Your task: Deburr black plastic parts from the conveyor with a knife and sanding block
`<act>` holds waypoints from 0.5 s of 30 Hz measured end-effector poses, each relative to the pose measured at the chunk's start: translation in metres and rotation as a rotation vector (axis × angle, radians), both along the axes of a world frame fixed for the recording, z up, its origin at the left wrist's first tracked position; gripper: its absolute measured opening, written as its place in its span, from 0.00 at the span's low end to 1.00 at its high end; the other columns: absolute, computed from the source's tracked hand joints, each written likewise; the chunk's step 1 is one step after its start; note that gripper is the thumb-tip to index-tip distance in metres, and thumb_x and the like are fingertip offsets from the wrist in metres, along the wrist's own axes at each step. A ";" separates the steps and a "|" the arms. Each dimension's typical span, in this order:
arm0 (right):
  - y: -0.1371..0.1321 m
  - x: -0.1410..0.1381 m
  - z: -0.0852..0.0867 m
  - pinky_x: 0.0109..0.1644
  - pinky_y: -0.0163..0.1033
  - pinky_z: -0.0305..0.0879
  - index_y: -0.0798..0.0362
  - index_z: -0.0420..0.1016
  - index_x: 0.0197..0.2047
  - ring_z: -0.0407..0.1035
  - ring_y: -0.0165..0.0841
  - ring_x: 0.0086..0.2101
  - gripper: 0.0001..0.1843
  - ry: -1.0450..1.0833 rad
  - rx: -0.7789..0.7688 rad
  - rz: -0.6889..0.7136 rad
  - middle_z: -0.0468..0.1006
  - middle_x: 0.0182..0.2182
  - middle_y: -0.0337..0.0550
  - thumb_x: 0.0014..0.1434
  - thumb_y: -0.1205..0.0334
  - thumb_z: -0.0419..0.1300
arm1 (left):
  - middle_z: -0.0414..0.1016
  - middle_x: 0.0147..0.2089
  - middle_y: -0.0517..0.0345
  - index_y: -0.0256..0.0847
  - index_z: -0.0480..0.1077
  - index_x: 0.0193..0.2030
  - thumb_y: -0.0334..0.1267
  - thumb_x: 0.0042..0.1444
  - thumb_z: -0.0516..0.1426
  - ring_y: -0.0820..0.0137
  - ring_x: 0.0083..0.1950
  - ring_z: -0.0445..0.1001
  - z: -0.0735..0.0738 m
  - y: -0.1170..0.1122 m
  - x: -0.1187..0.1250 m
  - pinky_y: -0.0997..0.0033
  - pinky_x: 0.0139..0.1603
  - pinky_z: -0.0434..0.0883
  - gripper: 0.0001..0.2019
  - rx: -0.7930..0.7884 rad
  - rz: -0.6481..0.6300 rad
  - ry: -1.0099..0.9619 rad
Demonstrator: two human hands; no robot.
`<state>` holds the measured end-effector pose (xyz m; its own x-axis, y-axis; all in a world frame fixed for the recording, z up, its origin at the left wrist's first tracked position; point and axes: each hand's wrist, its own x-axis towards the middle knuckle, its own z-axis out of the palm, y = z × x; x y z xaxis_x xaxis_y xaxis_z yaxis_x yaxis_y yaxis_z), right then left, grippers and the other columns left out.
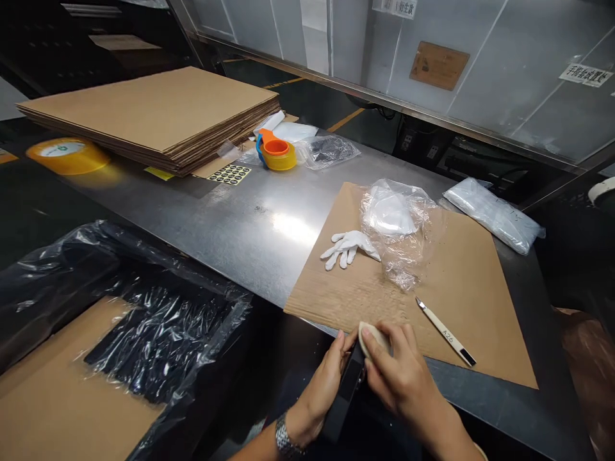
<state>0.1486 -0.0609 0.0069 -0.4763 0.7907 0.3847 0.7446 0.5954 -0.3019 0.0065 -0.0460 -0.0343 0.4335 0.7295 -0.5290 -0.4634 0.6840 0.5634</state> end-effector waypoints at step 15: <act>-0.046 -0.017 -0.037 0.41 0.43 0.68 0.56 0.66 0.54 0.63 0.37 0.42 0.25 0.273 0.085 -0.041 0.63 0.46 0.53 0.52 0.75 0.52 | 0.65 0.24 0.62 0.53 0.56 0.61 0.50 0.54 0.53 0.70 0.31 0.69 -0.003 0.004 0.003 0.69 0.38 0.64 0.27 -0.282 0.034 -0.586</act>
